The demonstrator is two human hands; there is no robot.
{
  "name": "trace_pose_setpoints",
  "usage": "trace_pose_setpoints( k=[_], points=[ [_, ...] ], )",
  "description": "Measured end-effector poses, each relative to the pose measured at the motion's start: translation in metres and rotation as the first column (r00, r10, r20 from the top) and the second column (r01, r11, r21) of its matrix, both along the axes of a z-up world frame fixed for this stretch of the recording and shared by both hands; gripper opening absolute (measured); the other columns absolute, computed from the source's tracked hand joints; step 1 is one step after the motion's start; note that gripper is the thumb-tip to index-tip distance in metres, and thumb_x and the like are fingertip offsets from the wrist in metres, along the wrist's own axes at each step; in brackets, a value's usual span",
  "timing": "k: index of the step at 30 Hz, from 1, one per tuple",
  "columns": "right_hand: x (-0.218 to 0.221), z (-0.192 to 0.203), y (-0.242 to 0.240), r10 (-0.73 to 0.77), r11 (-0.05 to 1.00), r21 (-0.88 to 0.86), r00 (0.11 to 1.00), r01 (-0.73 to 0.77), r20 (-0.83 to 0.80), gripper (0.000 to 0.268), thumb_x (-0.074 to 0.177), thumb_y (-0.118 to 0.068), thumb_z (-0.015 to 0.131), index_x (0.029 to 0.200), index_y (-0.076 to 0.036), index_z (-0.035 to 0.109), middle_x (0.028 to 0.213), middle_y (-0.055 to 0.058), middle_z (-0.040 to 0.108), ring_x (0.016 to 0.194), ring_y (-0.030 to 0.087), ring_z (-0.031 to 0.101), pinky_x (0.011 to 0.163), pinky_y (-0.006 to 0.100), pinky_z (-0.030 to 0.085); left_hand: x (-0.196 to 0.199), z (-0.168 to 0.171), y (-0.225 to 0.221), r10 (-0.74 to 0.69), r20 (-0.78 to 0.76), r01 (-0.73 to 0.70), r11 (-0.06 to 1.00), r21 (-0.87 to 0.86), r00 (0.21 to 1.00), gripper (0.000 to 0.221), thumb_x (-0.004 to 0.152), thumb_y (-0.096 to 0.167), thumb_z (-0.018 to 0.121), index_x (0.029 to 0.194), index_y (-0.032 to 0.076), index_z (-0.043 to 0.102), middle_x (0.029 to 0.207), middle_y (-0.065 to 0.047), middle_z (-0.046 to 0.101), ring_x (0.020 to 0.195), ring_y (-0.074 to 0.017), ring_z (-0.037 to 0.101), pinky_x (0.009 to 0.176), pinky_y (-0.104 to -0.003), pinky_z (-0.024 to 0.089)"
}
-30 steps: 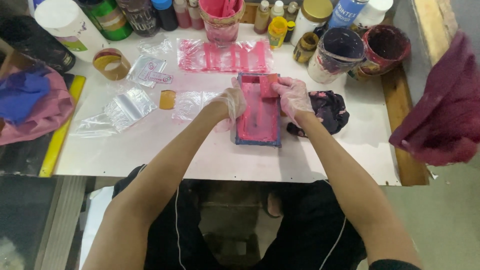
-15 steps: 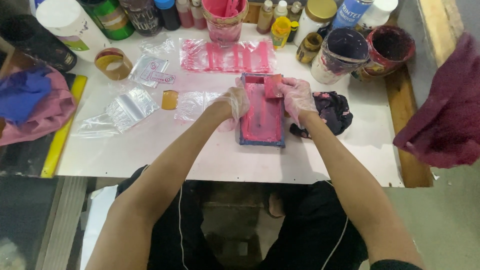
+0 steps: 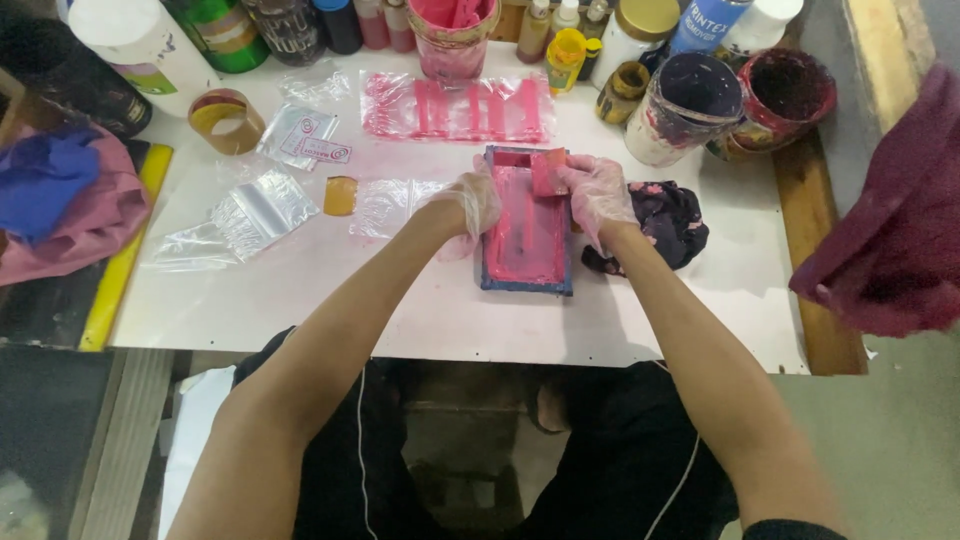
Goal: Applying pink ink to a small screen printing frame using a sponge applicator and cleaning it with a cloth on a workbench.
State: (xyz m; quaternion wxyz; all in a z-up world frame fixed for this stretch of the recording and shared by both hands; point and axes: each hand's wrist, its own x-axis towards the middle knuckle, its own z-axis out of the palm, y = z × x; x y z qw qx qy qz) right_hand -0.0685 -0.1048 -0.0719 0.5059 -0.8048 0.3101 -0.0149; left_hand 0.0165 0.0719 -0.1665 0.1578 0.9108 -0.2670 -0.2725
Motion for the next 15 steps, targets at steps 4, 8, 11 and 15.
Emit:
trace_pose_setpoints(
  k=[4,8,11,15],
  points=[
    [0.005,-0.016,-0.012,0.019,1.000,-0.014,1.000,-0.019,-0.024,0.037,0.084,-0.049,0.073,0.118,-0.035,0.076,0.117,0.002,0.075,0.118,0.026,0.067,0.101,0.038,0.052,0.000,0.002,0.004,0.001,0.001,-0.001,1.000,0.001,1.000,0.093,0.084,0.031,0.049,0.145,-0.028,0.011,0.108,-0.027,0.074,0.110,-0.0404,0.071,0.087,-0.048,0.064],
    [0.005,-0.019,-0.009,0.008,1.000,-0.010,1.000,-0.008,0.013,0.036,0.082,-0.047,0.075,0.115,-0.034,0.078,0.112,0.002,0.077,0.112,0.025,0.071,0.096,0.036,0.054,0.001,0.004,0.000,-0.002,-0.003,0.002,1.000,0.004,1.000,0.094,0.084,0.031,0.049,0.145,-0.028,0.011,0.108,-0.027,0.073,0.110,-0.0405,0.071,0.087,-0.048,0.064],
    [0.000,-0.004,0.004,-0.016,1.000,0.006,0.999,0.016,0.043,0.035,0.083,-0.042,0.074,0.115,-0.028,0.078,0.113,0.005,0.077,0.112,0.026,0.071,0.095,0.035,0.054,0.004,0.007,0.004,-0.002,0.000,0.002,1.000,0.004,1.000,0.094,0.084,0.032,0.049,0.145,-0.028,0.011,0.108,-0.027,0.073,0.110,-0.0406,0.071,0.087,-0.048,0.064],
    [0.003,-0.011,-0.002,-0.011,1.000,-0.019,0.999,0.011,0.045,0.039,0.080,-0.043,0.077,0.116,-0.028,0.078,0.109,0.003,0.078,0.107,0.023,0.072,0.095,0.035,0.055,0.003,0.012,0.007,-0.003,0.008,0.003,1.000,0.004,1.000,0.095,0.083,0.032,0.050,0.145,-0.028,0.011,0.108,-0.028,0.073,0.110,-0.0407,0.071,0.087,-0.048,0.064]
  ],
)
